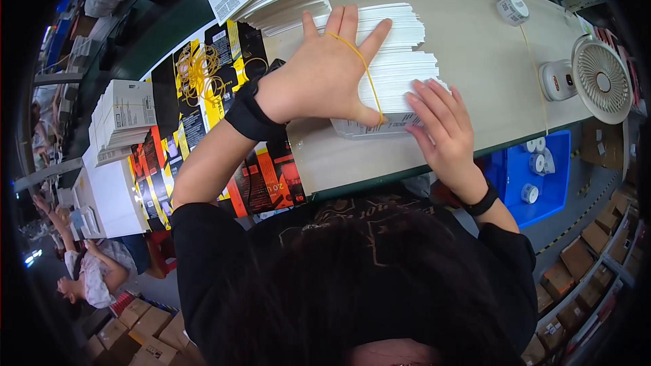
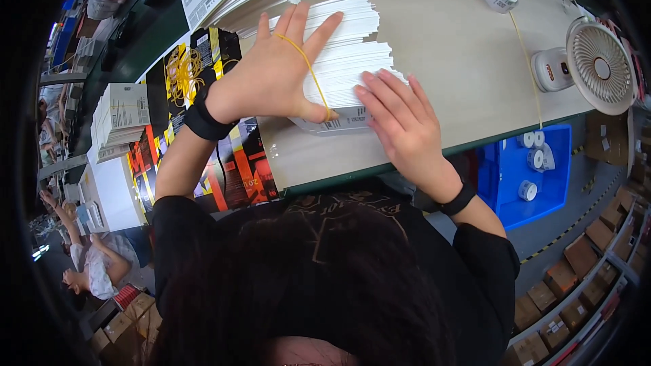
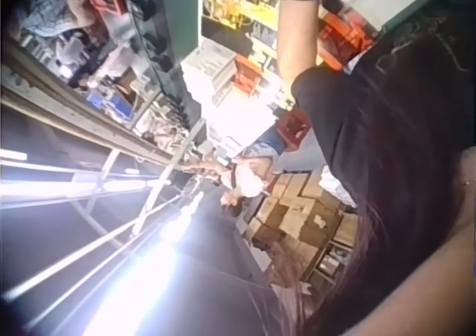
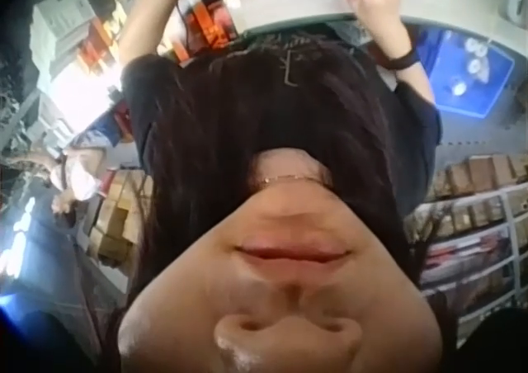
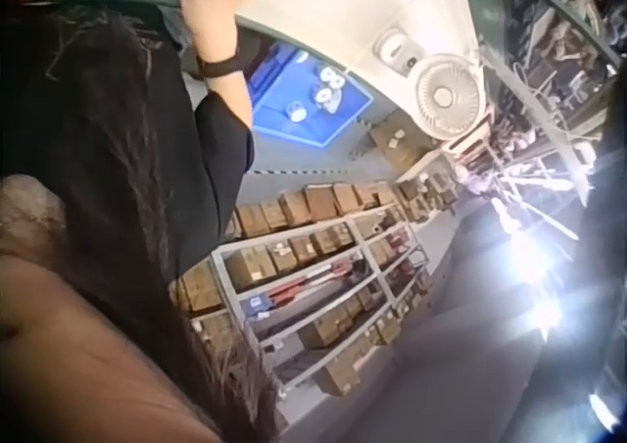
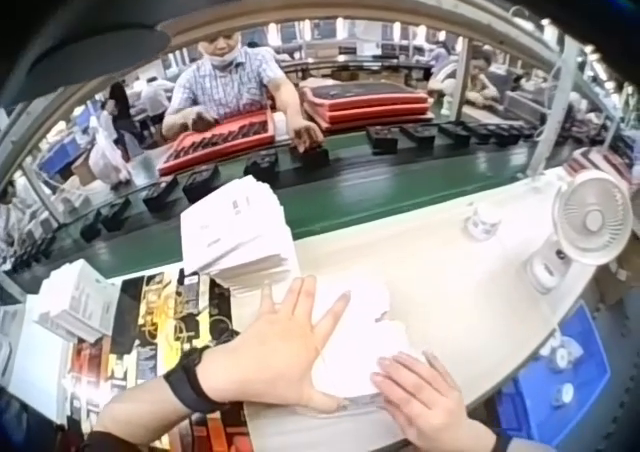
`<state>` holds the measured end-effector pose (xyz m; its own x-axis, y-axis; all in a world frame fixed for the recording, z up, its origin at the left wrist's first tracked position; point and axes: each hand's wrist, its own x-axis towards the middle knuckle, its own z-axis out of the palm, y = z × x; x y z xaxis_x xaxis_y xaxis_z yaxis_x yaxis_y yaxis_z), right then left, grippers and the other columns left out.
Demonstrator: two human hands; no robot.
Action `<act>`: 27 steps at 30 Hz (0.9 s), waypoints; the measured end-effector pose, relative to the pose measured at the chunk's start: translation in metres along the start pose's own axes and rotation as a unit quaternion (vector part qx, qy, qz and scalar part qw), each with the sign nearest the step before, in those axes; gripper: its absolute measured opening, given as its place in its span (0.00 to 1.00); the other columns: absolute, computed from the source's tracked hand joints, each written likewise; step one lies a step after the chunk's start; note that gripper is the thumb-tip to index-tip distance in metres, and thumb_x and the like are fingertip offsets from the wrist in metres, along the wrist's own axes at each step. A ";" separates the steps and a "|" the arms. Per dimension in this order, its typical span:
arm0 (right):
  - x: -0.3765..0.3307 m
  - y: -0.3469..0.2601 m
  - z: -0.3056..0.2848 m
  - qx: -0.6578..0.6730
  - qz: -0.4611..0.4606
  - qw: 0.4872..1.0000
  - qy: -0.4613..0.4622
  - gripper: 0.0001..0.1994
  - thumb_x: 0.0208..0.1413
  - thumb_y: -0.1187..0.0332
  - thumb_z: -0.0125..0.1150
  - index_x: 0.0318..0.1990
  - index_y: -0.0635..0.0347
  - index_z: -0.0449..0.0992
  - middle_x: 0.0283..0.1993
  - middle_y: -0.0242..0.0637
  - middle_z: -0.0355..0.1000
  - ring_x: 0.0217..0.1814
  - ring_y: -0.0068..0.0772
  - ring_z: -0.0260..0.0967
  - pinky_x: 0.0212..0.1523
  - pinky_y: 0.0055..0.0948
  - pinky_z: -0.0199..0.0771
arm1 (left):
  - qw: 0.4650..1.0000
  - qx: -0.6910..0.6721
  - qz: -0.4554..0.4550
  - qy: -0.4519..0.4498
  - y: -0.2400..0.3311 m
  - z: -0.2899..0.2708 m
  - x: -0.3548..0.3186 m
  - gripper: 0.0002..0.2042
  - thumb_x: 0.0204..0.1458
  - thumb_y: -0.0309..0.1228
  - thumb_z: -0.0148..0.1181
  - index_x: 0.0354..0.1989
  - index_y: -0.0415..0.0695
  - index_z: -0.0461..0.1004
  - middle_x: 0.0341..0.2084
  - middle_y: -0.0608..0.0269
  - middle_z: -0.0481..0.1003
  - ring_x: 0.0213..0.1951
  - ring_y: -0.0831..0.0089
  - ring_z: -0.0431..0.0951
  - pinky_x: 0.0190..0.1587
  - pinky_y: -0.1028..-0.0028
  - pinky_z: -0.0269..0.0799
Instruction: Organizing printed labels into stacks, securing them with rubber bands, and applying small QR code stickers to product documents.
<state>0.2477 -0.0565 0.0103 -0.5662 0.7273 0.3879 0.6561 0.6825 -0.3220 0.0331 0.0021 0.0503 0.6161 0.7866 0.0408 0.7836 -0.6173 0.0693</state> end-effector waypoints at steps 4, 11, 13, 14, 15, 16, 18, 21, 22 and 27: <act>-0.009 0.007 0.016 -0.039 -0.018 0.992 0.114 0.27 0.34 0.74 0.67 0.48 0.54 0.70 0.49 0.34 0.66 0.55 0.39 0.61 0.59 0.43 0.52 | 1.000 -0.005 0.006 0.009 -0.001 0.003 -0.002 0.55 0.28 0.66 0.57 0.61 0.40 0.47 0.53 0.25 0.51 0.58 0.37 0.50 0.55 0.41 0.45; -0.008 0.002 0.009 -0.059 -0.030 0.986 0.152 0.19 0.33 0.73 0.67 0.39 0.53 0.71 0.40 0.30 0.65 0.43 0.34 0.60 0.49 0.36 0.55 | 1.000 0.010 0.005 0.014 -0.001 0.006 -0.002 0.52 0.32 0.68 0.52 0.61 0.41 0.47 0.53 0.26 0.51 0.58 0.37 0.50 0.56 0.41 0.43; -0.006 0.000 0.007 -0.060 -0.026 0.987 0.144 0.19 0.33 0.73 0.67 0.38 0.53 0.71 0.40 0.30 0.65 0.43 0.34 0.60 0.49 0.36 0.54 | 1.000 0.014 0.003 0.010 0.000 0.006 -0.002 0.51 0.34 0.68 0.51 0.62 0.41 0.47 0.53 0.27 0.51 0.58 0.37 0.50 0.56 0.40 0.43; -0.006 0.000 0.006 -0.062 -0.022 0.988 0.136 0.19 0.33 0.73 0.67 0.37 0.53 0.71 0.40 0.30 0.65 0.43 0.34 0.60 0.48 0.35 0.54 | 1.000 0.022 0.004 0.004 0.000 0.006 -0.002 0.51 0.35 0.67 0.51 0.62 0.41 0.47 0.53 0.27 0.51 0.58 0.37 0.50 0.56 0.40 0.43; -0.005 -0.001 0.004 -0.063 -0.018 0.990 0.127 0.18 0.33 0.73 0.67 0.36 0.53 0.71 0.40 0.30 0.65 0.43 0.35 0.60 0.48 0.34 0.53 | 1.000 0.015 0.005 0.008 0.000 0.006 -0.003 0.51 0.35 0.67 0.51 0.62 0.41 0.47 0.53 0.27 0.51 0.58 0.37 0.50 0.56 0.40 0.43; -0.004 -0.002 0.002 -0.065 -0.018 0.989 0.129 0.18 0.33 0.73 0.67 0.36 0.53 0.71 0.40 0.30 0.65 0.43 0.35 0.60 0.48 0.34 0.53 | 1.000 0.014 0.005 0.007 0.001 0.006 -0.003 0.50 0.35 0.67 0.51 0.62 0.41 0.47 0.54 0.27 0.51 0.58 0.37 0.50 0.56 0.40 0.43; -0.003 -0.006 -0.002 -0.049 -0.006 0.992 0.117 0.18 0.32 0.73 0.67 0.36 0.54 0.70 0.40 0.31 0.65 0.44 0.35 0.59 0.49 0.35 0.52 | 1.000 0.018 0.006 0.003 0.001 0.007 -0.004 0.50 0.36 0.67 0.51 0.62 0.41 0.47 0.54 0.28 0.51 0.58 0.38 0.50 0.56 0.40 0.44; -0.006 -0.010 -0.008 -0.042 -0.002 0.994 0.100 0.18 0.32 0.74 0.66 0.35 0.54 0.70 0.38 0.31 0.65 0.42 0.35 0.60 0.48 0.34 0.53 | 1.000 0.012 0.004 0.007 0.000 0.009 -0.003 0.49 0.36 0.66 0.51 0.61 0.42 0.48 0.54 0.29 0.52 0.58 0.38 0.51 0.55 0.41 0.44; -0.008 -0.012 -0.009 -0.043 -0.005 0.995 0.089 0.17 0.32 0.74 0.66 0.35 0.55 0.70 0.37 0.31 0.66 0.41 0.36 0.61 0.46 0.33 0.55 | 1.000 0.012 0.004 0.009 0.000 0.010 -0.003 0.49 0.37 0.66 0.51 0.61 0.42 0.48 0.54 0.30 0.52 0.58 0.38 0.51 0.55 0.41 0.44; -0.015 -0.010 -0.012 0.029 -0.047 0.998 0.035 0.15 0.34 0.76 0.65 0.33 0.58 0.69 0.30 0.33 0.67 0.33 0.36 0.65 0.38 0.27 0.64 | 0.999 0.016 0.024 0.035 0.002 0.009 -0.001 0.51 0.37 0.68 0.47 0.61 0.37 0.48 0.51 0.24 0.53 0.57 0.37 0.52 0.50 0.35 0.46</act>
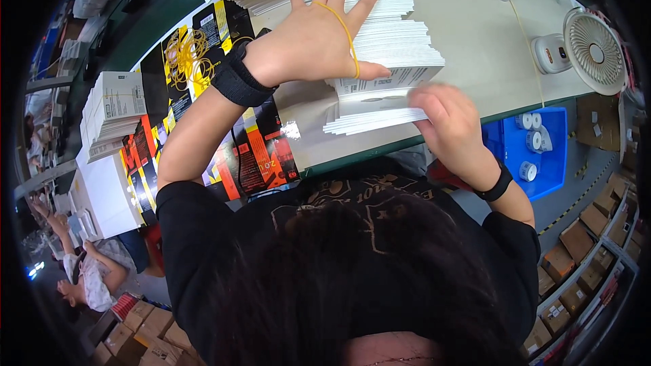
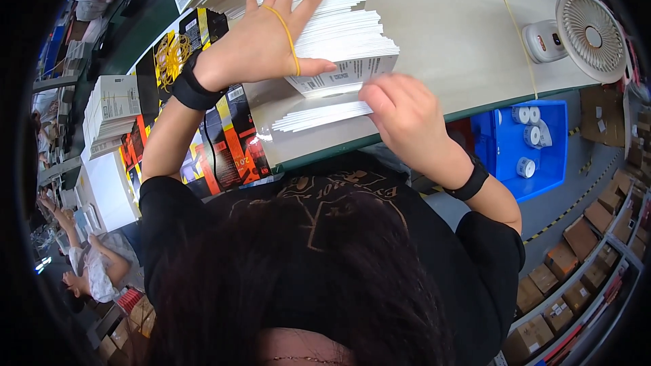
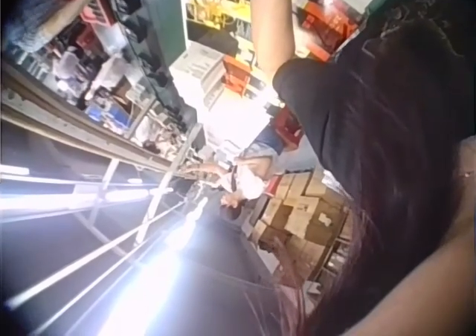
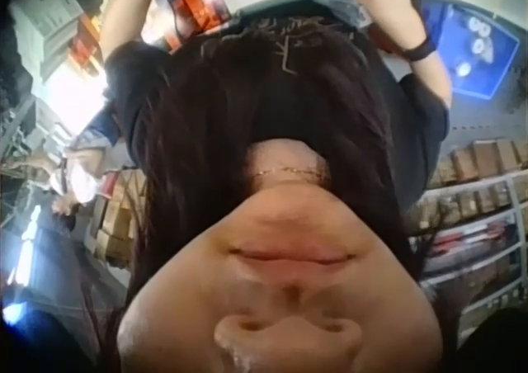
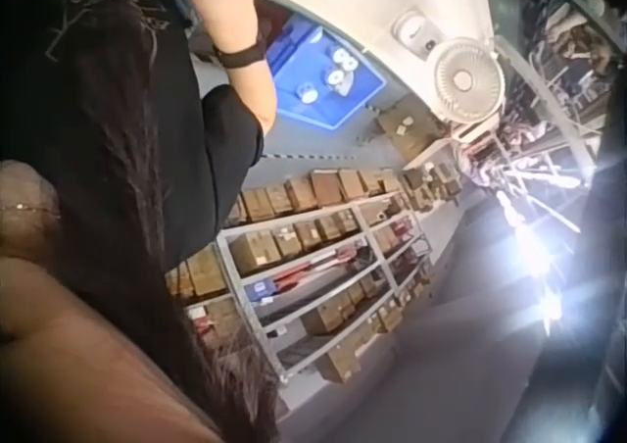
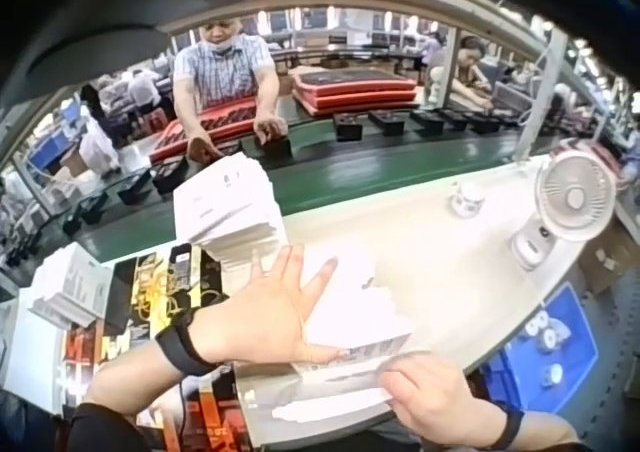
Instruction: Organizing printed labels into stacks, securing them with rubber bands, and applying small QR code stickers to product documents.
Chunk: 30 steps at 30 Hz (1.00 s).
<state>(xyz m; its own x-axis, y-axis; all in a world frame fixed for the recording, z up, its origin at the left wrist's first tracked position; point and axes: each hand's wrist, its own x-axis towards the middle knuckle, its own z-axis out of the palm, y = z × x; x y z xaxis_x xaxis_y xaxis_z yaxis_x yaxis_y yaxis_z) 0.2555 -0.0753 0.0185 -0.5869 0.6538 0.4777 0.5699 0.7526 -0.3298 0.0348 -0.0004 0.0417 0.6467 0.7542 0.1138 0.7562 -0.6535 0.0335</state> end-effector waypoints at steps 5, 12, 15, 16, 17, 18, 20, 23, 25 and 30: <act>-0.004 0.035 -0.064 0.229 0.193 0.949 -0.102 0.13 0.36 0.76 0.66 0.31 0.59 0.68 0.28 0.31 0.68 0.33 0.26 0.68 0.33 0.24 0.67 | 0.997 0.048 -0.021 -0.065 0.005 -0.013 0.009 0.48 0.35 0.60 0.57 0.61 0.41 0.47 0.51 0.27 0.55 0.55 0.38 0.56 0.53 0.43 0.51; -0.010 0.188 -0.091 0.266 0.383 0.866 -0.179 0.16 0.36 0.70 0.66 0.34 0.60 0.68 0.30 0.24 0.67 0.34 0.18 0.63 0.36 0.19 0.64 | 0.992 0.024 -0.011 -0.122 0.003 -0.018 0.016 0.51 0.31 0.58 0.59 0.62 0.42 0.46 0.48 0.26 0.57 0.53 0.38 0.58 0.50 0.49 0.58; -0.015 0.217 -0.056 0.243 0.361 0.868 -0.239 0.19 0.37 0.67 0.66 0.37 0.61 0.68 0.31 0.26 0.67 0.36 0.20 0.63 0.38 0.22 0.64 | 0.996 0.036 0.000 -0.080 0.001 -0.014 0.013 0.51 0.30 0.58 0.60 0.62 0.43 0.46 0.48 0.28 0.57 0.52 0.38 0.58 0.50 0.52 0.59; -0.014 0.216 -0.049 0.166 0.316 0.908 -0.221 0.19 0.38 0.67 0.66 0.39 0.62 0.68 0.31 0.27 0.67 0.36 0.21 0.63 0.39 0.22 0.64 | 0.998 0.024 -0.004 -0.066 0.000 -0.013 0.012 0.51 0.30 0.58 0.60 0.62 0.43 0.46 0.48 0.28 0.57 0.52 0.38 0.58 0.50 0.52 0.59; -0.011 0.211 -0.044 0.088 0.269 0.938 -0.200 0.19 0.38 0.67 0.65 0.40 0.62 0.68 0.32 0.28 0.68 0.37 0.22 0.63 0.40 0.22 0.64 | 0.998 0.025 -0.004 -0.055 0.000 -0.011 0.011 0.51 0.30 0.57 0.61 0.62 0.44 0.46 0.48 0.28 0.57 0.52 0.38 0.58 0.50 0.52 0.59; -0.006 0.201 -0.041 0.004 0.232 0.955 -0.183 0.20 0.39 0.67 0.65 0.41 0.62 0.68 0.33 0.29 0.68 0.37 0.23 0.64 0.41 0.23 0.63 | 0.999 0.024 -0.003 -0.046 0.000 -0.010 0.011 0.51 0.29 0.57 0.61 0.62 0.44 0.47 0.48 0.29 0.57 0.52 0.39 0.59 0.49 0.52 0.60; 0.014 0.174 -0.041 -0.036 0.174 0.977 -0.116 0.18 0.40 0.67 0.64 0.40 0.62 0.69 0.33 0.30 0.68 0.37 0.23 0.64 0.40 0.22 0.63 | 0.999 0.024 -0.001 -0.040 -0.001 -0.008 0.010 0.50 0.29 0.57 0.61 0.62 0.44 0.47 0.48 0.30 0.57 0.52 0.39 0.59 0.49 0.53 0.60; 0.054 0.119 -0.050 -0.022 0.129 0.991 -0.001 0.13 0.43 0.68 0.63 0.36 0.63 0.72 0.31 0.33 0.69 0.34 0.26 0.65 0.37 0.23 0.64 | 0.999 0.018 -0.004 -0.035 -0.001 -0.006 0.010 0.50 0.28 0.56 0.62 0.62 0.45 0.48 0.48 0.31 0.58 0.51 0.41 0.60 0.48 0.54 0.61; 0.071 0.072 -0.042 0.149 0.163 0.975 -0.033 0.09 0.44 0.68 0.62 0.30 0.64 0.73 0.28 0.36 0.70 0.30 0.30 0.66 0.32 0.25 0.65 | 1.000 0.005 -0.007 -0.030 -0.001 -0.004 0.010 0.50 0.28 0.55 0.62 0.62 0.46 0.48 0.48 0.32 0.58 0.51 0.41 0.60 0.47 0.54 0.61; 0.099 0.006 -0.002 0.142 0.081 0.971 -0.172 0.10 0.47 0.67 0.59 0.23 0.65 0.72 0.24 0.39 0.70 0.23 0.35 0.65 0.24 0.26 0.65 | 1.000 0.009 0.009 -0.016 -0.007 -0.003 0.010 0.50 0.26 0.54 0.63 0.62 0.48 0.49 0.47 0.33 0.59 0.50 0.42 0.60 0.46 0.52 0.60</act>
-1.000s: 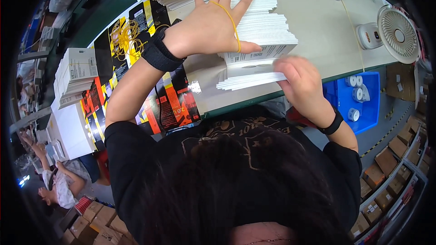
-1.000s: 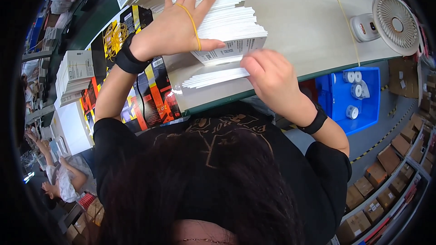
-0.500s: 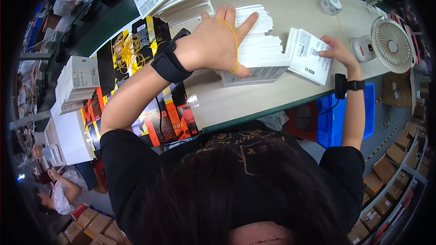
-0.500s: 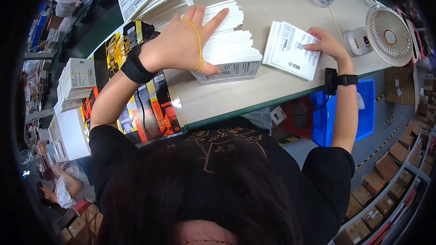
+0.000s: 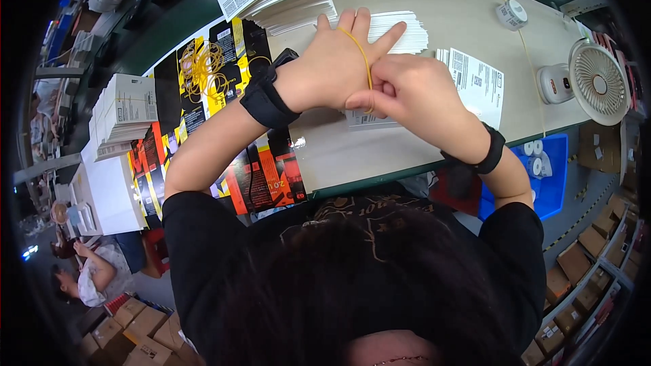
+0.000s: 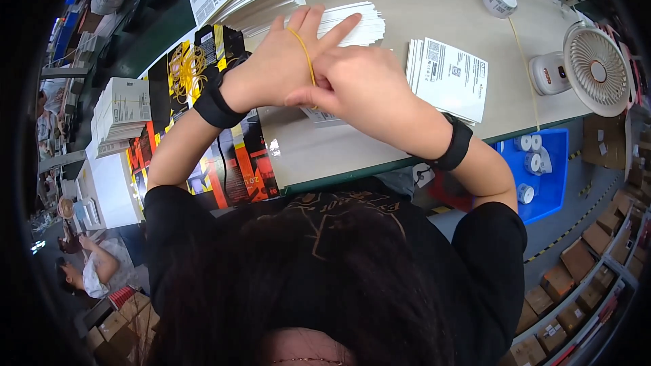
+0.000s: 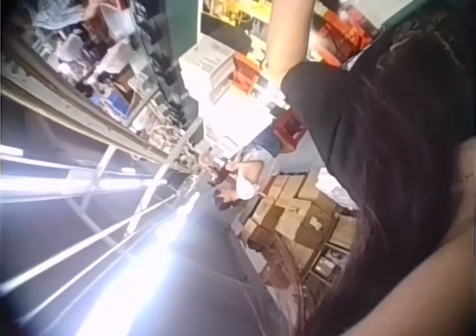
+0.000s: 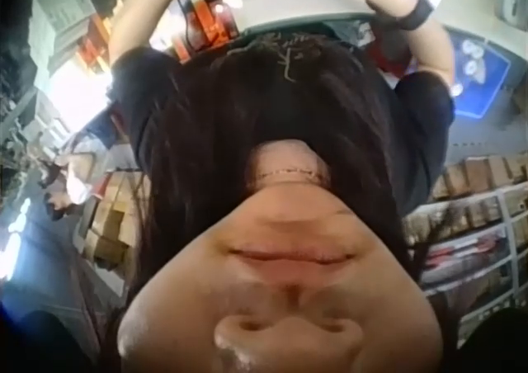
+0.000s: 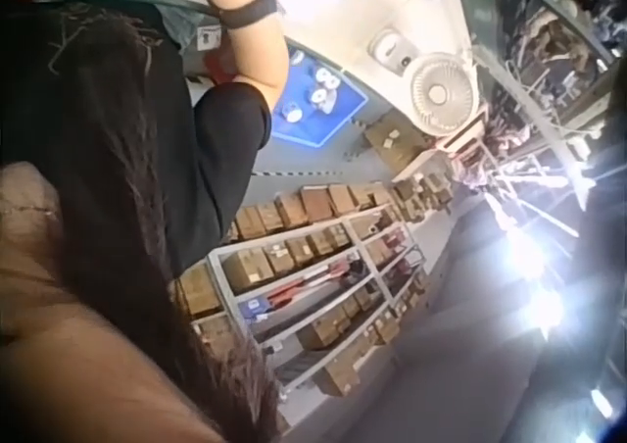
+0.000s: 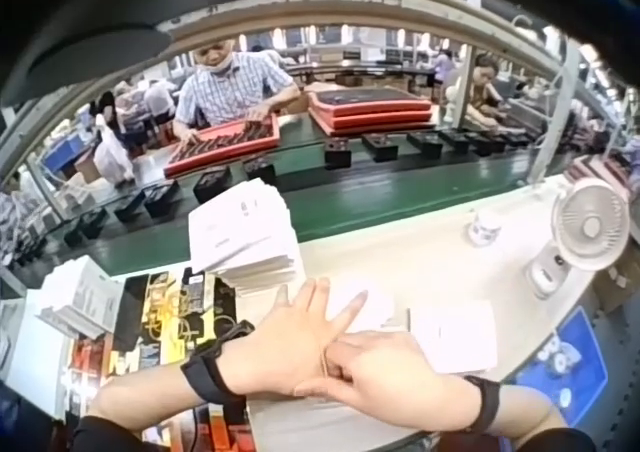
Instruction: Organizing printed labels into stacks, securing them with rubber bands, and applying small QR code stickers to product documents.
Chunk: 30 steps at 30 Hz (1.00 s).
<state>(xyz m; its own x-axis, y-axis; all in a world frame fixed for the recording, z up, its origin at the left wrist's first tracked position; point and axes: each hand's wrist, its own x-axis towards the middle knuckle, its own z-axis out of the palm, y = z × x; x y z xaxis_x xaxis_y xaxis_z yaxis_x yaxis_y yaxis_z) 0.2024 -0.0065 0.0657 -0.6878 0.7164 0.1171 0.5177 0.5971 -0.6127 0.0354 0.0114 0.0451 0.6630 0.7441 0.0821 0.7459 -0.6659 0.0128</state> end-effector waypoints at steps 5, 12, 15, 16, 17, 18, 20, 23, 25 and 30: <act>0.003 0.002 0.014 0.032 0.001 0.997 0.072 0.11 0.50 0.66 0.56 0.21 0.64 0.70 0.24 0.38 0.69 0.22 0.33 0.65 0.26 0.26 0.64 | 0.999 -0.033 -0.015 -0.007 0.001 0.000 0.000 0.50 0.27 0.54 0.63 0.62 0.50 0.49 0.48 0.33 0.59 0.52 0.41 0.58 0.49 0.48 0.56; 0.008 0.055 -0.023 0.852 0.047 0.519 0.046 0.11 0.57 0.66 0.44 0.30 0.65 0.67 0.40 0.36 0.68 0.22 0.20 0.62 0.29 0.23 0.58 | 0.999 -0.018 -0.032 0.007 0.007 0.001 -0.002 0.49 0.28 0.57 0.60 0.62 0.49 0.50 0.50 0.30 0.57 0.54 0.40 0.57 0.50 0.41 0.51; 0.010 0.094 -0.048 0.901 0.004 0.429 -0.068 0.15 0.59 0.63 0.39 0.44 0.67 0.59 0.57 0.46 0.56 0.21 0.17 0.60 0.24 0.23 0.53 | 0.999 -0.008 -0.035 0.011 0.006 0.001 -0.001 0.48 0.29 0.57 0.60 0.62 0.51 0.49 0.51 0.31 0.57 0.54 0.38 0.57 0.51 0.41 0.50; 0.011 0.105 -0.047 0.900 0.005 0.430 -0.069 0.15 0.59 0.63 0.39 0.44 0.67 0.59 0.57 0.46 0.56 0.21 0.17 0.60 0.24 0.23 0.53 | 0.999 -0.010 -0.034 0.012 0.006 0.001 -0.001 0.48 0.29 0.57 0.60 0.62 0.51 0.49 0.50 0.31 0.57 0.54 0.39 0.57 0.51 0.41 0.50; 0.011 0.115 -0.044 0.915 0.054 0.397 -0.038 0.16 0.59 0.62 0.39 0.46 0.66 0.57 0.60 0.47 0.51 0.20 0.17 0.60 0.22 0.22 0.53 | 0.999 0.001 -0.031 0.006 0.006 0.001 -0.001 0.48 0.30 0.57 0.60 0.62 0.51 0.49 0.50 0.31 0.57 0.55 0.39 0.57 0.51 0.40 0.49; 0.011 0.124 -0.039 0.926 0.103 0.362 -0.007 0.17 0.59 0.61 0.39 0.48 0.66 0.55 0.63 0.49 0.45 0.20 0.17 0.60 0.21 0.22 0.53 | 0.999 -0.012 -0.034 0.013 0.007 0.001 -0.001 0.48 0.30 0.57 0.60 0.62 0.51 0.49 0.50 0.31 0.57 0.55 0.39 0.57 0.51 0.40 0.49; 0.010 0.139 -0.025 0.933 0.151 0.325 0.022 0.19 0.58 0.59 0.39 0.50 0.65 0.53 0.66 0.50 0.40 0.19 0.17 0.60 0.19 0.21 0.52 | 0.999 0.001 -0.034 0.007 0.008 0.000 -0.002 0.48 0.30 0.57 0.60 0.62 0.51 0.49 0.50 0.32 0.58 0.54 0.40 0.58 0.51 0.39 0.49; 0.009 0.157 -0.008 0.958 0.154 0.237 0.046 0.14 0.57 0.58 0.40 0.38 0.61 0.60 0.62 0.44 0.52 0.33 0.16 0.62 0.34 0.22 0.59 | 1.000 0.009 -0.029 0.002 0.008 -0.003 -0.002 0.48 0.30 0.57 0.60 0.62 0.50 0.49 0.49 0.33 0.58 0.54 0.41 0.58 0.51 0.39 0.50; 0.009 0.164 -0.006 0.975 0.134 0.172 0.032 0.15 0.56 0.56 0.39 0.40 0.59 0.60 0.63 0.44 0.49 0.34 0.16 0.63 0.34 0.22 0.59 | 1.000 0.015 -0.024 -0.006 0.008 -0.004 -0.001 0.48 0.30 0.57 0.60 0.62 0.50 0.49 0.49 0.33 0.59 0.54 0.41 0.59 0.51 0.39 0.50; -0.011 0.159 -0.006 0.984 0.143 0.053 0.094 0.22 0.57 0.53 0.39 0.53 0.58 0.52 0.67 0.51 0.36 0.23 0.20 0.67 0.18 0.15 0.54 | 0.999 0.011 -0.026 -0.017 0.008 -0.007 0.002 0.48 0.30 0.56 0.61 0.62 0.50 0.49 0.49 0.33 0.59 0.53 0.42 0.60 0.50 0.41 0.53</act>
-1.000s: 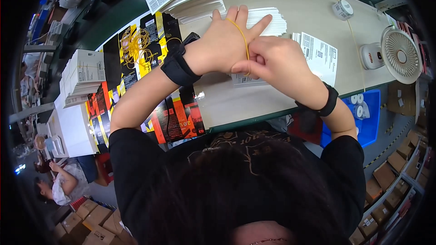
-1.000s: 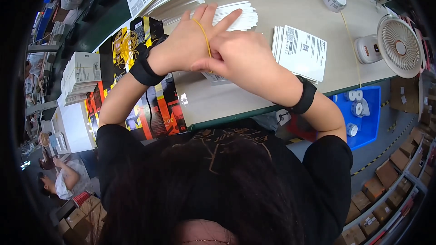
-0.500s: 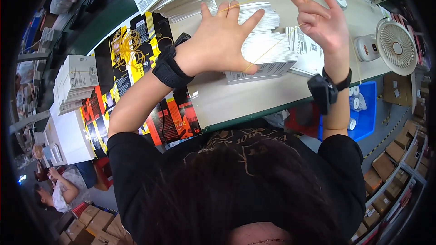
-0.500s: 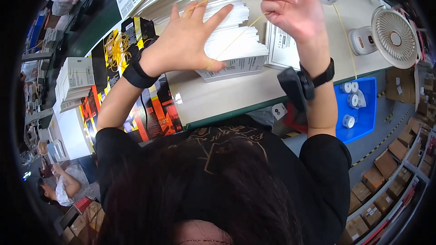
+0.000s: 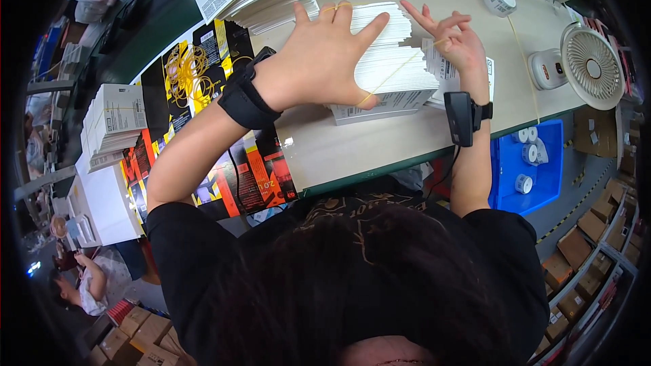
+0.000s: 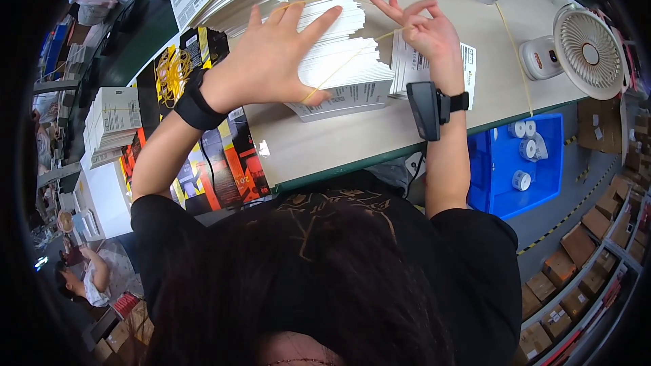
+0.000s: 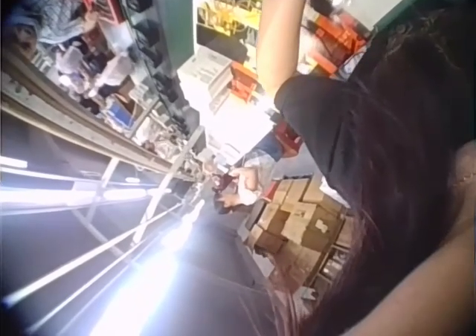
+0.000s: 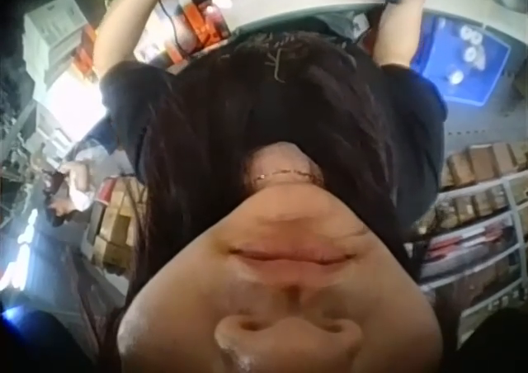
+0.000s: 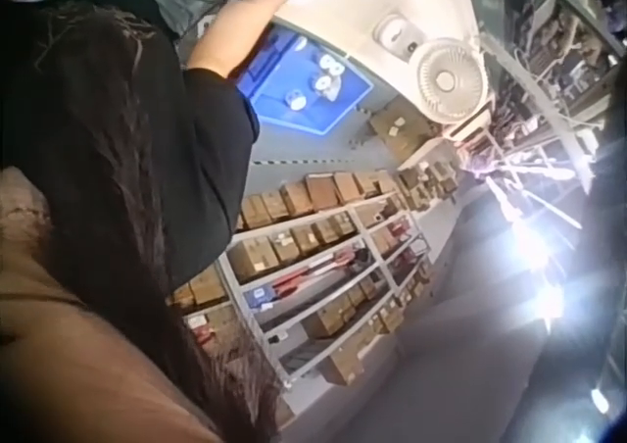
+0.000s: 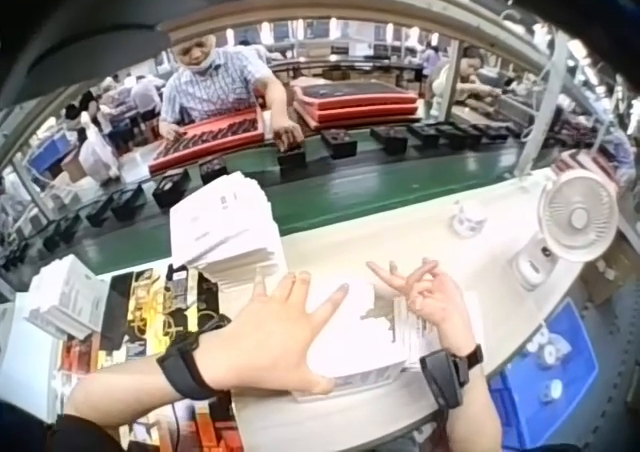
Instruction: Organizing printed labels into stacks, securing them with rubber bands, and applying small QR code stickers to product documents.
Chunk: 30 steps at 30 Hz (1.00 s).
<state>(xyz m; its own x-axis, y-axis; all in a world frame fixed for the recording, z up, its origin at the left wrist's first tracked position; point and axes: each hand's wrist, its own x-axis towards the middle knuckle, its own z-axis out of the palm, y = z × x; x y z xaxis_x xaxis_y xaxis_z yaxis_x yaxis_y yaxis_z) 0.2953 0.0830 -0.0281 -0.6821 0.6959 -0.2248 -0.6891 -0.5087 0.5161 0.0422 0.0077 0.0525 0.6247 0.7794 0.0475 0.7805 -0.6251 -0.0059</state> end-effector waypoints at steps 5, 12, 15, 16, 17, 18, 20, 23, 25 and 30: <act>-0.032 0.007 -0.016 0.023 -0.055 0.998 -0.037 0.24 0.57 0.51 0.39 0.55 0.57 0.50 0.67 0.52 0.35 0.18 0.22 0.70 0.11 0.13 0.49 | 0.999 -0.015 0.009 -0.044 -0.001 -0.003 0.009 0.49 0.28 0.53 0.62 0.62 0.47 0.48 0.46 0.34 0.60 0.50 0.43 0.62 0.47 0.41 0.55; -0.051 0.012 -0.027 0.052 -0.105 0.991 -0.060 0.25 0.57 0.50 0.41 0.53 0.59 0.51 0.67 0.54 0.36 0.18 0.19 0.68 0.13 0.13 0.49 | 0.996 -0.041 0.020 -0.074 -0.001 -0.003 0.013 0.51 0.27 0.53 0.64 0.62 0.44 0.47 0.44 0.36 0.61 0.47 0.45 0.64 0.43 0.37 0.57; -0.071 0.016 -0.012 0.012 -0.084 0.992 -0.091 0.25 0.56 0.51 0.42 0.52 0.61 0.52 0.67 0.53 0.36 0.18 0.17 0.68 0.13 0.13 0.49 | 0.997 -0.041 0.019 -0.068 -0.001 -0.001 0.012 0.52 0.27 0.52 0.65 0.62 0.44 0.46 0.45 0.35 0.61 0.48 0.44 0.64 0.43 0.40 0.60; -0.081 0.018 -0.005 -0.020 -0.067 0.990 -0.121 0.24 0.56 0.51 0.43 0.50 0.63 0.53 0.68 0.51 0.35 0.18 0.17 0.68 0.13 0.14 0.49 | 0.997 -0.048 0.018 -0.062 -0.001 -0.001 0.012 0.52 0.27 0.52 0.65 0.62 0.44 0.46 0.45 0.35 0.61 0.48 0.44 0.64 0.43 0.40 0.60; -0.089 0.022 -0.004 -0.045 -0.052 0.985 -0.160 0.24 0.56 0.52 0.43 0.49 0.64 0.53 0.68 0.49 0.35 0.18 0.16 0.68 0.13 0.14 0.49 | 0.997 -0.045 0.017 -0.061 -0.001 -0.001 0.012 0.52 0.27 0.52 0.64 0.62 0.44 0.46 0.45 0.35 0.60 0.48 0.44 0.63 0.43 0.42 0.61; -0.094 0.025 -0.005 -0.050 -0.051 0.986 -0.149 0.24 0.56 0.52 0.43 0.49 0.64 0.53 0.68 0.49 0.35 0.18 0.16 0.68 0.13 0.14 0.49 | 0.997 -0.042 0.015 -0.060 -0.001 -0.001 0.012 0.51 0.27 0.52 0.64 0.62 0.44 0.46 0.45 0.34 0.60 0.48 0.44 0.63 0.43 0.43 0.61; -0.103 0.032 -0.016 -0.072 -0.064 0.986 -0.134 0.22 0.56 0.53 0.44 0.46 0.66 0.55 0.68 0.46 0.37 0.18 0.16 0.67 0.14 0.15 0.50 | 0.997 -0.041 0.016 -0.060 0.000 -0.002 0.012 0.51 0.28 0.52 0.64 0.62 0.44 0.46 0.46 0.34 0.60 0.49 0.44 0.63 0.43 0.44 0.62; -0.091 0.034 -0.044 -0.048 -0.087 0.989 -0.105 0.20 0.57 0.56 0.43 0.44 0.67 0.56 0.67 0.46 0.42 0.21 0.15 0.66 0.15 0.16 0.51 | 0.997 -0.027 -0.001 -0.071 0.001 -0.002 0.011 0.51 0.28 0.50 0.64 0.63 0.50 0.43 0.46 0.32 0.59 0.51 0.39 0.61 0.48 0.51 0.61; -0.073 0.032 -0.062 0.039 -0.142 0.988 -0.046 0.16 0.57 0.61 0.42 0.43 0.67 0.58 0.64 0.47 0.50 0.25 0.14 0.67 0.18 0.16 0.52 | 0.997 -0.030 -0.003 -0.068 0.002 -0.002 0.011 0.51 0.28 0.49 0.64 0.63 0.50 0.43 0.47 0.31 0.59 0.52 0.39 0.61 0.48 0.50 0.61; -0.025 0.022 -0.052 -0.145 -0.106 0.980 -0.084 0.11 0.57 0.68 0.42 0.40 0.69 0.59 0.58 0.47 0.59 0.33 0.18 0.66 0.26 0.17 0.61 | 0.999 -0.014 0.012 -0.046 0.002 -0.002 0.008 0.51 0.28 0.51 0.63 0.63 0.46 0.45 0.47 0.31 0.59 0.50 0.41 0.62 0.44 0.47 0.62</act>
<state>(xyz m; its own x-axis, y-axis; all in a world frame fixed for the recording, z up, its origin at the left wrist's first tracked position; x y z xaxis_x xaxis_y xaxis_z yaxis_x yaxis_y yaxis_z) 0.2845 0.0278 -0.0545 -0.4833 0.8626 -0.1495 -0.8680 -0.4498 0.2105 0.0487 0.0130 0.0547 0.6436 0.7641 -0.0444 0.7653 -0.6433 0.0230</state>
